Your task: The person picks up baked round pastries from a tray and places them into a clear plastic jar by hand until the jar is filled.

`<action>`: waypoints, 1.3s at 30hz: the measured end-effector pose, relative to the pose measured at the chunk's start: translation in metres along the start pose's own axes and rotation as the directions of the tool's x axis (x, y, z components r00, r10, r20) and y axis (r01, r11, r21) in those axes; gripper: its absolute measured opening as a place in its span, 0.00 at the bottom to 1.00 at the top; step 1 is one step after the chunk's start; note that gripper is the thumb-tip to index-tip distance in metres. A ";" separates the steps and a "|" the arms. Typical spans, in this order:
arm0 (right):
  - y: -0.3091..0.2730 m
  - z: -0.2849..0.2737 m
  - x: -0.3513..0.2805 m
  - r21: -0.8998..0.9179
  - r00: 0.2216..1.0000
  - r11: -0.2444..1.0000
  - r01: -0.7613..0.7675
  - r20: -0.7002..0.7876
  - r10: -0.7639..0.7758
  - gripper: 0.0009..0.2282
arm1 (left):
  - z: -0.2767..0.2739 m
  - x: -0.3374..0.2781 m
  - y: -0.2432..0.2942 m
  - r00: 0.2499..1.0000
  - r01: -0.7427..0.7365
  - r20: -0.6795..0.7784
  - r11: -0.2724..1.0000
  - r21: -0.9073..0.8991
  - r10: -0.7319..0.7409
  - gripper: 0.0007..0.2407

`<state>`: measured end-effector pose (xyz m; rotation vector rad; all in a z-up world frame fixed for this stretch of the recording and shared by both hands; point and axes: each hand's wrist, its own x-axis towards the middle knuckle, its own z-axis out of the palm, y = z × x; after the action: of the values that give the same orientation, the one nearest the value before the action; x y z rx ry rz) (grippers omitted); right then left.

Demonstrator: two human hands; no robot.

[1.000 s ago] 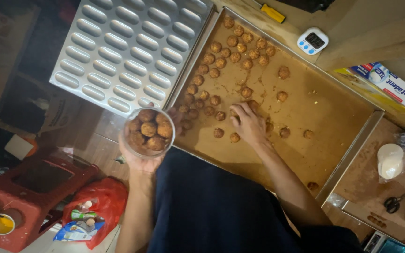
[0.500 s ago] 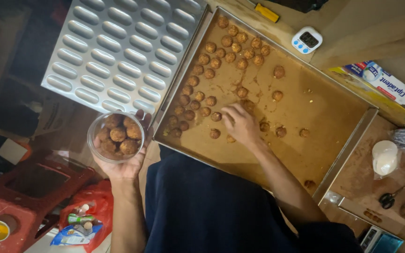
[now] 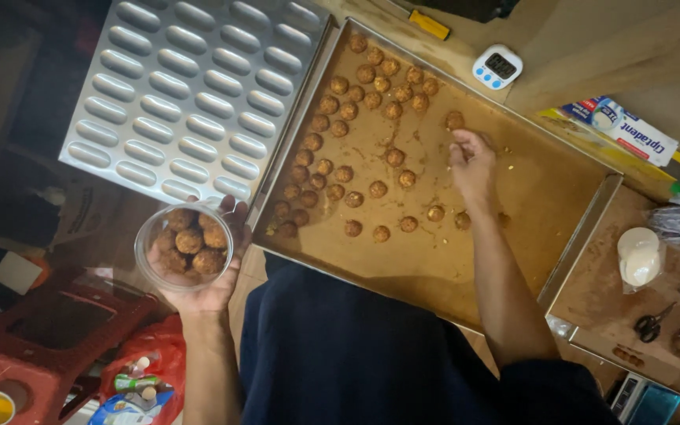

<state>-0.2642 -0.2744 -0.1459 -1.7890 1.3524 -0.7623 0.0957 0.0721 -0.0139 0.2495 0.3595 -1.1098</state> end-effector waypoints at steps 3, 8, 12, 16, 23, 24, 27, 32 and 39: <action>-0.017 -0.008 0.001 -0.074 0.996 0.994 0.083 -0.008 -0.084 0.10 | 0.002 0.000 -0.001 0.997 -0.041 -0.060 0.971 0.234 0.057 0.31; -0.052 -0.001 0.011 -0.242 0.982 0.952 0.186 0.033 -0.184 0.10 | 0.007 -0.003 -0.010 0.997 0.066 0.042 0.989 -0.131 -0.061 0.29; -0.055 0.012 0.028 -0.332 0.991 0.935 0.125 0.093 -0.099 0.11 | 0.009 -0.003 -0.015 0.991 0.024 -0.134 0.998 0.053 -0.017 0.28; -0.078 0.018 0.041 -0.393 0.987 0.914 0.100 0.157 -0.040 0.10 | 0.002 -0.004 -0.014 0.994 0.104 0.019 0.991 -0.083 -0.103 0.28; -0.084 0.035 0.059 -0.476 0.955 0.867 0.149 0.296 -0.001 0.18 | 0.006 -0.006 -0.014 0.997 0.056 -0.045 0.997 -0.047 -0.058 0.28; -0.084 0.038 0.061 -0.485 0.954 0.869 0.101 0.295 0.054 0.19 | 0.005 -0.006 -0.013 0.997 0.045 -0.061 0.998 -0.043 -0.047 0.28; -0.077 0.042 0.064 -0.472 0.955 0.876 0.096 0.291 0.052 0.19 | 0.007 -0.005 -0.012 0.991 0.026 -0.131 0.999 0.027 -0.022 0.26; -0.083 0.039 0.059 -0.475 0.956 0.878 0.061 0.282 0.086 0.20 | 0.018 -0.004 -0.015 0.981 0.002 -0.192 0.999 0.051 0.008 0.26; -0.086 0.035 0.047 -0.424 0.967 0.905 0.042 0.245 0.069 0.19 | -0.026 -0.006 0.009 0.993 -0.099 -0.080 0.989 -0.111 0.090 0.28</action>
<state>-0.1792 -0.2986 -0.0908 -2.1256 1.4288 -0.2165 0.0974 0.0904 -0.0350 0.2040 0.4718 -0.9844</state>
